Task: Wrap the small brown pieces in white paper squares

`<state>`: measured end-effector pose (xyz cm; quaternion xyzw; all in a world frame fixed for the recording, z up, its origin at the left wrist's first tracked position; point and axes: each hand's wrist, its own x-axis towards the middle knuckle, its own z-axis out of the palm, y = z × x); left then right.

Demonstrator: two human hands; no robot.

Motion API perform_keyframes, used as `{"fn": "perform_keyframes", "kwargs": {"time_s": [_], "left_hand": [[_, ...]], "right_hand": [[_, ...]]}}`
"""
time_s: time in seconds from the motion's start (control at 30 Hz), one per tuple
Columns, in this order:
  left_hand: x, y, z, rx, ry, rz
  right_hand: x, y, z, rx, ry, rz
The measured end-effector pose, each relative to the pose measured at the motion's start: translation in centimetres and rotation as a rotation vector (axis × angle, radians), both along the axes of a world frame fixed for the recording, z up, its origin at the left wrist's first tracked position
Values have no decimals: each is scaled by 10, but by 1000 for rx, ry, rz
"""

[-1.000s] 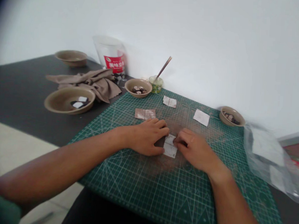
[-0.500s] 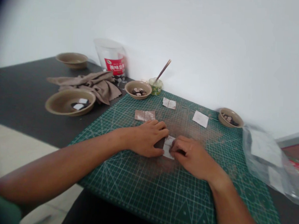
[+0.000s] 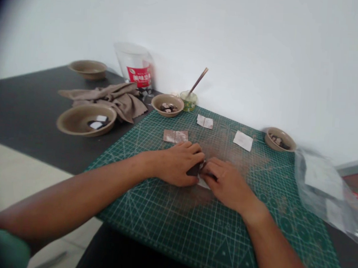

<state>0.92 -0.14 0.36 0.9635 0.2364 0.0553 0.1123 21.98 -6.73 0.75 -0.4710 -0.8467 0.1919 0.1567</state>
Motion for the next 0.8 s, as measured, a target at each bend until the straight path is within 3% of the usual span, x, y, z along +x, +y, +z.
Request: {"fn": "perform_keyframes", "kwargs": {"time_s": [0.13, 0.27, 0.33, 0.47, 0.53, 0.67, 0.73, 0.8], "left_hand": [[1, 0, -1, -5, 3, 16], [0, 0, -2, 10, 3, -2], [0, 0, -2, 16, 6, 0], [0, 1, -3, 15, -7, 8], [0, 1, -2, 2, -5, 5], [0, 0, -1, 0, 7, 1], [1, 0, -1, 7, 7, 0], [1, 0, -1, 3, 11, 5]], "right_hand": [[7, 4, 0, 13, -33, -102], [8, -4, 6, -149, -6, 56], [2, -5, 5, -129, 9, 66], [1, 2, 1, 18, -28, -91], [8, 1, 3, -17, -57, -95], [13, -6, 7, -168, -25, 67], [8, -5, 4, -148, 10, 71], [4, 0, -1, -65, 21, -20]]}}
